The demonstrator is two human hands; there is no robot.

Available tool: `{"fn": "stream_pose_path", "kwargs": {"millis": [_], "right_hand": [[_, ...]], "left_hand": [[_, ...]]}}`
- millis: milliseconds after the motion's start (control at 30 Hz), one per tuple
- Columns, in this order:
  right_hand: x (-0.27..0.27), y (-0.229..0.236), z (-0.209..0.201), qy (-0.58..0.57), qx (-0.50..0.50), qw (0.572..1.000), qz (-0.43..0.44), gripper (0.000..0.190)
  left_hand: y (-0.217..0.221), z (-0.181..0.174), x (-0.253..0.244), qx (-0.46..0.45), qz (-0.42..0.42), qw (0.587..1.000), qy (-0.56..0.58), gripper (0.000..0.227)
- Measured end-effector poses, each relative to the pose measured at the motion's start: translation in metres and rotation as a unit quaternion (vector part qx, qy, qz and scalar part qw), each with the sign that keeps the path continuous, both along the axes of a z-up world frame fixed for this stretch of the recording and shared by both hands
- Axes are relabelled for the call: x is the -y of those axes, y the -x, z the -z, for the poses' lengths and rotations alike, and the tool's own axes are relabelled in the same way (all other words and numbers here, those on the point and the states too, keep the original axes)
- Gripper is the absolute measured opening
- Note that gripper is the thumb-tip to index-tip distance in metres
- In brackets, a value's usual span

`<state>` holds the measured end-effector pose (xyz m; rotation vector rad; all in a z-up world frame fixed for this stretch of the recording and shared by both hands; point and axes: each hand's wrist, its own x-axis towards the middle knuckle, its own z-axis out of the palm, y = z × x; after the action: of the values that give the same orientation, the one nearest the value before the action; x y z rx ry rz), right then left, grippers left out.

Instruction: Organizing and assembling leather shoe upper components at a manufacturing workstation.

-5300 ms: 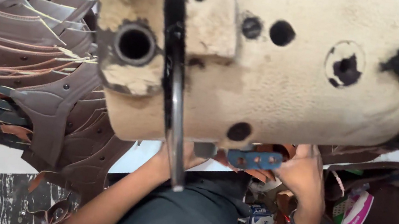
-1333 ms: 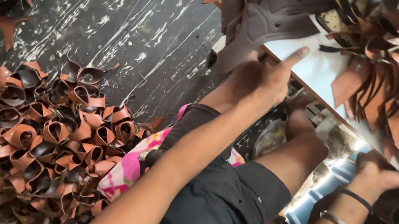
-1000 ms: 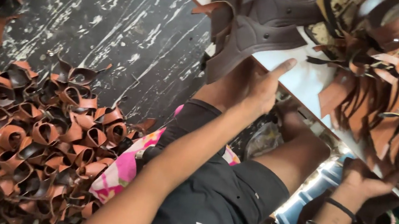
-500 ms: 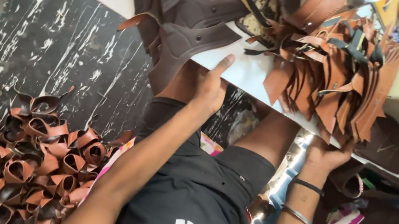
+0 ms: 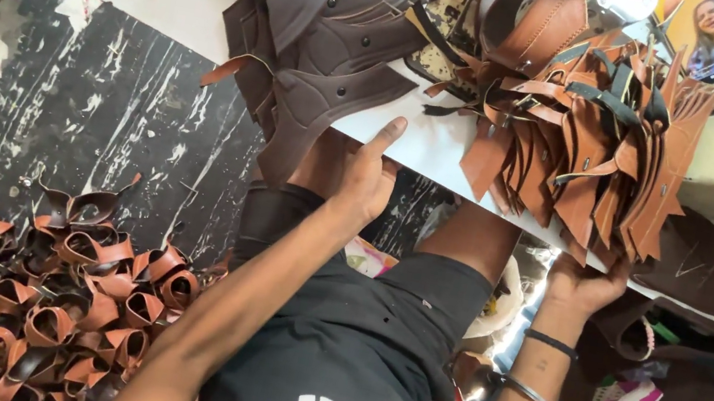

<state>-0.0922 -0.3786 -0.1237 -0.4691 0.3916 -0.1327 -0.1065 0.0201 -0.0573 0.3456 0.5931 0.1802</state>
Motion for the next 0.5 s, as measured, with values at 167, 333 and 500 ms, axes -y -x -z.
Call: {"fn": "stream_pose_path", "kwargs": {"millis": [167, 333, 500], "right_hand": [[-0.035, -0.001, -0.042, 0.0, -0.076, 0.995, 0.071, 0.035], [-0.006, 0.001, -0.009, 0.053, -0.043, 0.998, 0.01, 0.04], [0.004, 0.002, -0.001, 0.043, -0.048, 0.998, -0.007, 0.045]], "left_hand": [[0.001, 0.006, 0.003, -0.014, 0.004, 1.0, 0.003, 0.043], [0.0, 0.02, 0.006, -0.01, 0.005, 1.0, -0.022, 0.043], [-0.002, 0.005, 0.006, 0.001, 0.004, 1.0, -0.03, 0.046]]}}
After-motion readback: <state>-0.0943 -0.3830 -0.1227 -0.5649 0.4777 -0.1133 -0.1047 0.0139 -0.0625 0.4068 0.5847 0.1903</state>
